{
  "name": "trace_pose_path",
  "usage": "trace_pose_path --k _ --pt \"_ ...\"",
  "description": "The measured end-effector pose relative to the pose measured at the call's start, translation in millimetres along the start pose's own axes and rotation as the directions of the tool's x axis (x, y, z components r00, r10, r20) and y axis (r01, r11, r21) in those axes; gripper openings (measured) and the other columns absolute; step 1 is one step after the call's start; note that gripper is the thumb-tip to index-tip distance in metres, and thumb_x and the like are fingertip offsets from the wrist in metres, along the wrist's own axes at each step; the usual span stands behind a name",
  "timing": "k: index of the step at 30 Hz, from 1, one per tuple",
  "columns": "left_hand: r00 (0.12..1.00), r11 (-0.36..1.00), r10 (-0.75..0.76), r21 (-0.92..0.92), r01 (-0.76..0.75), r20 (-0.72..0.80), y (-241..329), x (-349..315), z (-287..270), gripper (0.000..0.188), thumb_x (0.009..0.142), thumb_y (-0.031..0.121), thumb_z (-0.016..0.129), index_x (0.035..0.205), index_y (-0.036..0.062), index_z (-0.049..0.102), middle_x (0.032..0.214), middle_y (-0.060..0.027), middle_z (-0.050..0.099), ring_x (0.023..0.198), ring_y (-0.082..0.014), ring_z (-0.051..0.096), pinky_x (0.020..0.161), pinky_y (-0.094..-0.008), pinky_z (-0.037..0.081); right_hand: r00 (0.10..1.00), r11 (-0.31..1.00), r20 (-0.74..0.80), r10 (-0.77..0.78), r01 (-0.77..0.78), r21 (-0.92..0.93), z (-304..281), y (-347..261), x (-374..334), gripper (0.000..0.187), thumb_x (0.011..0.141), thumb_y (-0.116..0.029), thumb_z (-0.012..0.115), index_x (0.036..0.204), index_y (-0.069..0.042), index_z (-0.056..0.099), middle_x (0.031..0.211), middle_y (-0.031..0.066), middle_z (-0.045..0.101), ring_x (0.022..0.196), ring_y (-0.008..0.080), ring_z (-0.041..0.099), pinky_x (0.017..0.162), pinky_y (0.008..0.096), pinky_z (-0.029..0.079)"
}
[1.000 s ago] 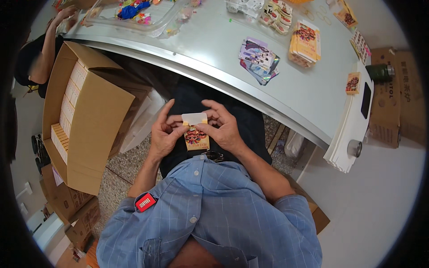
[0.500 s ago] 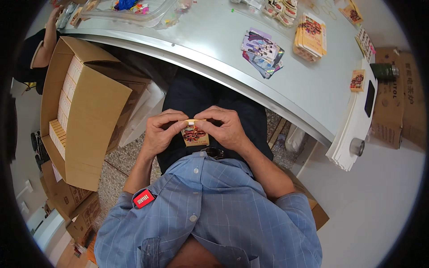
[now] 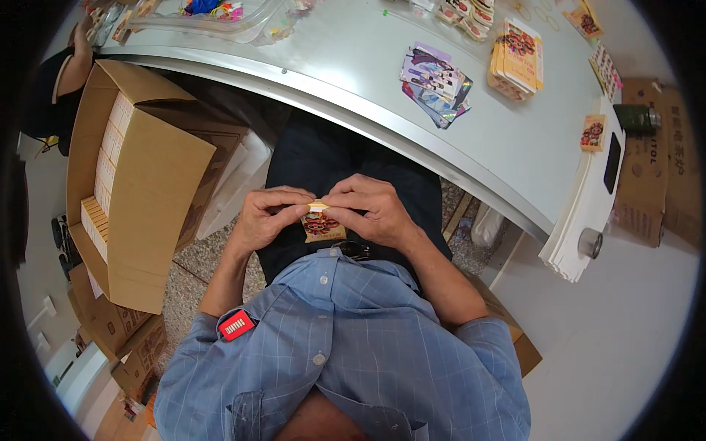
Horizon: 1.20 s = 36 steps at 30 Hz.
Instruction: Manually assemble and package toy sets by placing cards and candy into small cardboard boxes.
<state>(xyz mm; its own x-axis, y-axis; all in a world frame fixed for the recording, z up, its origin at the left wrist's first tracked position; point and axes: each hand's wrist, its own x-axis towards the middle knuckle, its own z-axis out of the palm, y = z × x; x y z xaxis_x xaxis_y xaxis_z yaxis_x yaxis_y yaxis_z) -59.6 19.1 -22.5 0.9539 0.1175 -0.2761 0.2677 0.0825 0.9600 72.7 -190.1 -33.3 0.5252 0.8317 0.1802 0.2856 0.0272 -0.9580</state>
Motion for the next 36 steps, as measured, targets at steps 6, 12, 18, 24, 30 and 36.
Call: trace_pose_path --k 6,12,18,24,30,36 --pt "0.993 0.993 -0.115 -0.039 0.113 -0.035 2 2 -4 0.012 0.091 0.005 0.075 0.099 -0.0029 0.078 0.094 -0.0111 0.076 0.081 -0.0123 0.069 0.073 -0.0248 0.055 0.971 0.946 0.011 0.237 -0.233 0.225 3 -3 4 0.011 0.085 -0.001 0.074 0.096 0.000 0.078 0.092 0.0089 0.072 0.085 0.0156 0.067 0.076 0.0279 0.052" --pt "0.986 0.987 -0.153 -0.040 0.156 0.069 9 10 -8 0.011 0.091 0.003 0.074 0.100 -0.0029 0.078 0.094 -0.0118 0.075 0.081 -0.0121 0.069 0.072 -0.0248 0.056 0.972 0.946 0.051 0.231 -0.237 0.222 -3 2 6 0.010 0.084 0.000 0.075 0.093 0.000 0.078 0.091 0.0086 0.072 0.083 0.0154 0.066 0.076 0.0271 0.052" --pt "0.988 0.992 -0.110 -0.056 0.117 0.109 5 6 -5 0.012 0.090 0.002 0.074 0.100 -0.0035 0.077 0.101 -0.0145 0.075 0.090 -0.0152 0.070 0.078 -0.0271 0.057 0.999 0.997 0.037 0.007 -0.010 0.077 -4 7 0 0.015 0.083 -0.003 0.078 0.098 -0.001 0.077 0.095 0.0093 0.072 0.085 0.0196 0.068 0.074 0.0301 0.053" --pt "0.969 0.936 0.244 0.252 -0.246 0.042 -7 -3 5 0.016 0.083 -0.001 0.077 0.099 -0.0021 0.078 0.098 -0.0155 0.076 0.089 -0.0227 0.072 0.080 -0.0306 0.057 0.997 0.999 0.072 -0.013 0.016 -0.040 -4 1 -3 0.021 0.082 -0.007 0.081 0.102 -0.004 0.078 0.098 0.0099 0.072 0.085 0.0222 0.069 0.074 0.0320 0.054" --pt "0.807 0.684 0.590 0.514 -0.518 0.028 40 -1 15 0.017 0.079 0.002 0.081 0.095 -0.0003 0.078 0.097 -0.0149 0.075 0.083 -0.0274 0.072 0.074 -0.0340 0.057 0.967 0.971 0.084 0.239 -0.240 0.003 -30 -43 9 0.038 0.077 -0.009 0.085 0.114 -0.007 0.074 0.106 0.0090 0.070 0.083 0.0200 0.068 0.071 0.0282 0.053" --pt "0.804 0.941 0.333 0.230 -0.249 -0.493 55 2 16 0.066 0.082 0.007 0.078 0.141 -0.0048 0.052 0.101 -0.0116 0.071 0.097 -0.0196 0.067 0.079 -0.0311 0.055 0.941 0.894 -0.053 -0.333 0.297 -0.335 -35 -51 20 0.035 0.072 0.001 0.079 0.105 -0.012 0.076 0.117 0.0121 0.069 0.088 0.0231 0.071 0.071 0.0310 0.059"
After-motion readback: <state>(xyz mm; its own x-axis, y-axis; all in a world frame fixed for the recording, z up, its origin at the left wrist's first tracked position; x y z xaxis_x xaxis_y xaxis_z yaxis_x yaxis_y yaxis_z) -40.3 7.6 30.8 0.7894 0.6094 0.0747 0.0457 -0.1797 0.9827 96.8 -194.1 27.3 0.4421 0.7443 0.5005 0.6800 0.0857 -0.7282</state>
